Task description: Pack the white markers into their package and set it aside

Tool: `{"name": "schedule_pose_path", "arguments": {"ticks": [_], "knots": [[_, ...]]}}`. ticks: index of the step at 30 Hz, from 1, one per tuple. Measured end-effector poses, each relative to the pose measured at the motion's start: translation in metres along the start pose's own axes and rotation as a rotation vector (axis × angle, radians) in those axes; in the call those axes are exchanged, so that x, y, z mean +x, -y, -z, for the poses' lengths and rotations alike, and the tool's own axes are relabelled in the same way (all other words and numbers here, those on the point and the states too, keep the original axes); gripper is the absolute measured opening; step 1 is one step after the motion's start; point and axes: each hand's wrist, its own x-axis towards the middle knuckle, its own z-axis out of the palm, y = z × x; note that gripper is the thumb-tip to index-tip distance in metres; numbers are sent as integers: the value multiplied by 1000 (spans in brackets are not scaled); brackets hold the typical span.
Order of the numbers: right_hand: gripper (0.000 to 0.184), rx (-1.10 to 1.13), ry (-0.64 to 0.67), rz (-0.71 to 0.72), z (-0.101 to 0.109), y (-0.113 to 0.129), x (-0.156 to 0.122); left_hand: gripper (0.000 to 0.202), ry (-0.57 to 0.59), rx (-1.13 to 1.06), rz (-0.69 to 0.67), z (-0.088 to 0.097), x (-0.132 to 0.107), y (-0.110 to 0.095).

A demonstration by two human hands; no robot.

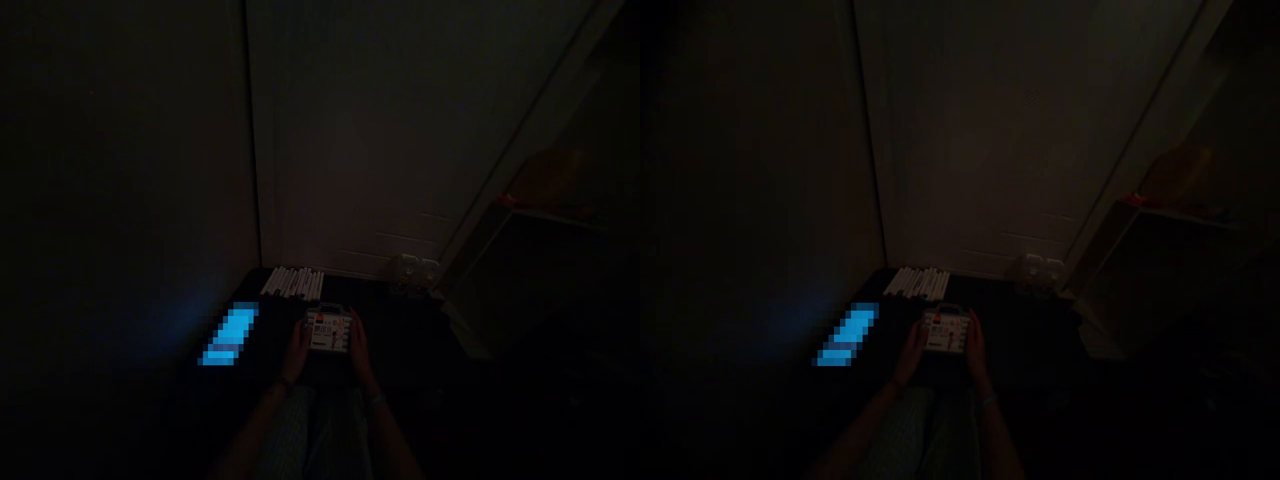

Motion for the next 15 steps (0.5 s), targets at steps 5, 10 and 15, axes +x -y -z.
{"name": "schedule_pose_path", "arguments": {"ticks": [5,10,15], "knots": [[49,14,10,21,-2,2,-1,49,4,-10,6,-1,0,1],[50,7,-13,16,-2,0,0,49,-2,-20,0,-1,0,1],[50,-20,6,20,-1,2,-1,50,25,-40,17,1,2,3]]}}
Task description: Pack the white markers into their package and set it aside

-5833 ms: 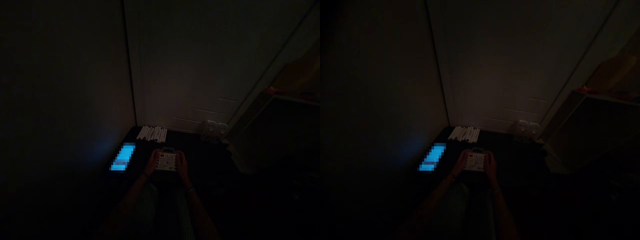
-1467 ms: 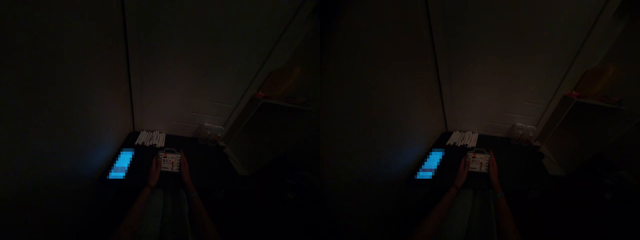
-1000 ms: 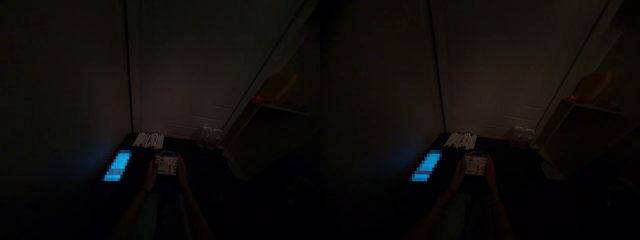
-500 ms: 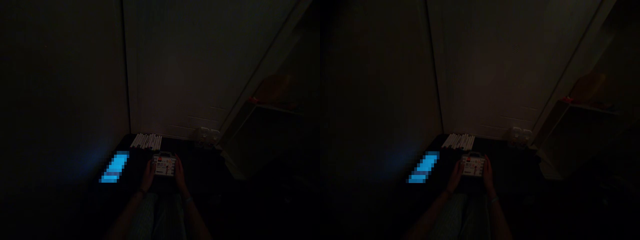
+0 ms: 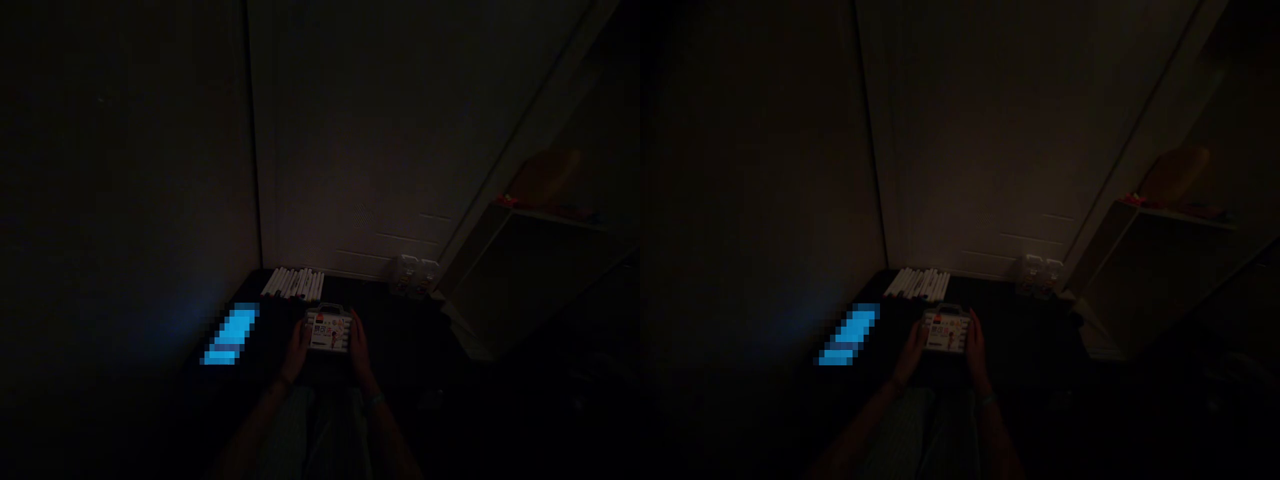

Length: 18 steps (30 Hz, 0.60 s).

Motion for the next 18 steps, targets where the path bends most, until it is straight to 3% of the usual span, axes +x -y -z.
{"name": "schedule_pose_path", "arguments": {"ticks": [3,10,14,18], "knots": [[50,-63,28,41,-1,5,-3,51,-1,-26,24,1,2,2],[59,-456,74,319,-7,22,-14,51,-29,-62,37,1,4,9],[70,-585,196,390,3,32,-20,51,-36,-53,38,1,4,10],[77,-636,234,425,15,35,-16,51,-29,-40,25,0,3,8]]}}
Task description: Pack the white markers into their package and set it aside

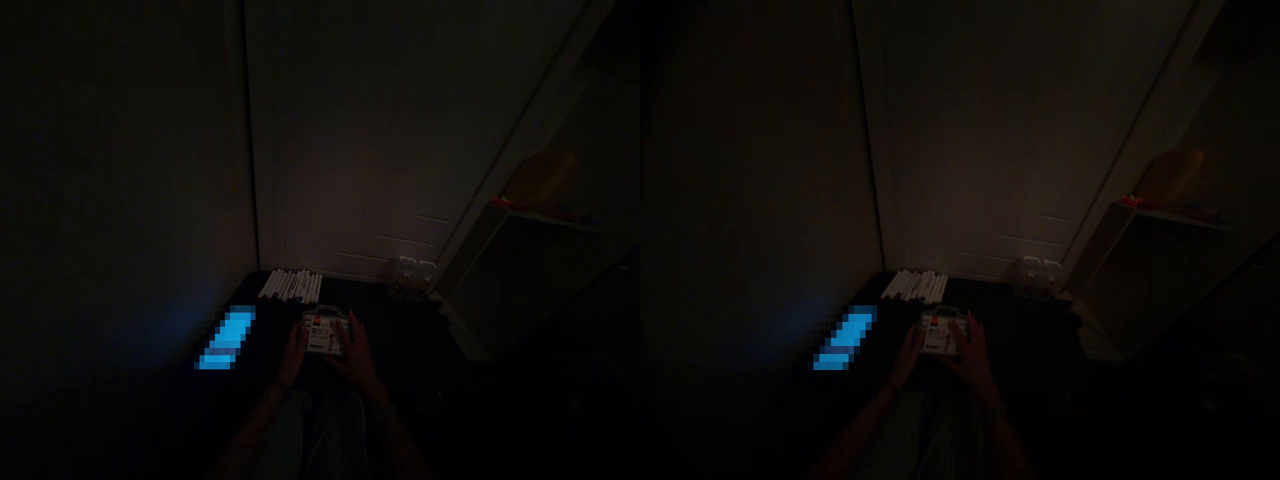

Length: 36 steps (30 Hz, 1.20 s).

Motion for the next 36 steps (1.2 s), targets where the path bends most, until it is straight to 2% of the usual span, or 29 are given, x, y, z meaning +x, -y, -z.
{"name": "schedule_pose_path", "arguments": {"ticks": [5,11,16,22,26,31,36], "knots": [[90,-78,164,60,9,-13,5,51,39,32,-22,-2,-3,-1],[88,-75,231,109,21,-21,11,52,53,23,-17,-4,-2,1],[85,-237,321,128,44,-51,18,49,95,-19,-59,-6,0,3],[78,-340,291,33,82,-114,18,40,157,63,-115,-5,-4,-3],[78,-357,326,-46,97,-145,16,38,175,146,-120,-4,-5,-6],[67,-401,379,-90,103,-158,19,37,179,170,-122,-4,-4,-2],[52,-502,329,14,102,-160,24,37,190,171,-116,-4,-4,-1]]}}
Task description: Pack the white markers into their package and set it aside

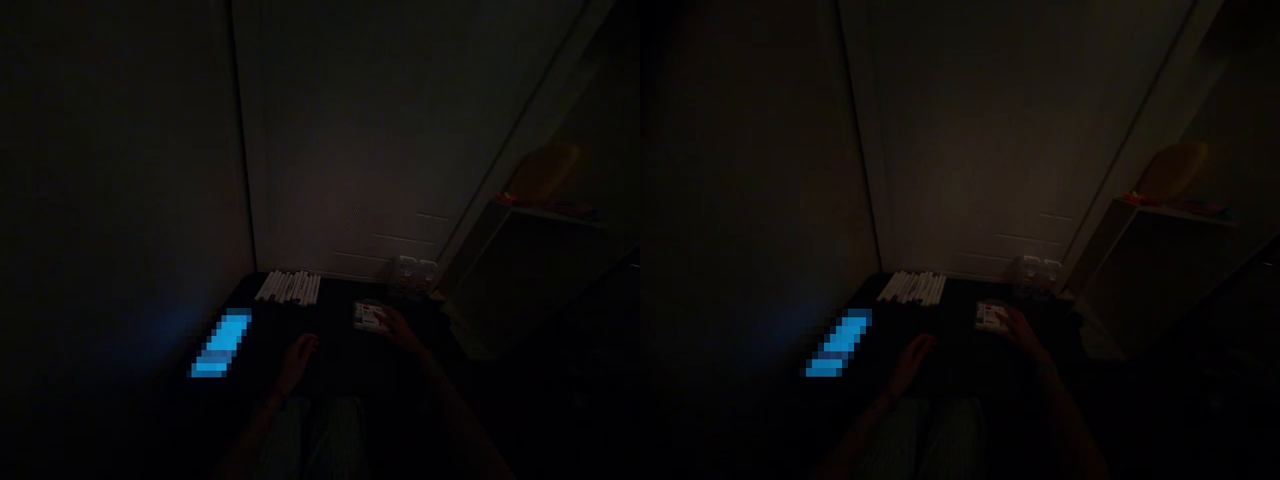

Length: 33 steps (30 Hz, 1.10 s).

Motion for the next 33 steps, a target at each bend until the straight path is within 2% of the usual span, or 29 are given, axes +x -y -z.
{"name": "schedule_pose_path", "arguments": {"ticks": [4,10,13,15,18,21,24,33], "knots": [[48,-43,-103,7,-9,4,-1,36,18,5,0,1,-1,-1],[42,-114,-253,-92,-19,21,-5,34,44,12,3,2,-1,-2],[40,-213,-276,-127,-20,43,-6,33,42,8,1,2,-1,-2],[43,-266,-306,-200,-25,62,-6,33,37,4,4,1,-1,-2],[44,-289,-333,-298,-40,89,-6,34,44,7,3,1,-1,-2],[50,-281,-350,-325,-55,104,-4,34,51,15,-3,2,-2,-3],[53,-265,-350,-321,-59,104,-2,34,47,28,-5,2,-2,-5],[54,-237,-275,-346,-52,86,9,35,38,9,0,1,-3,-7]]}}
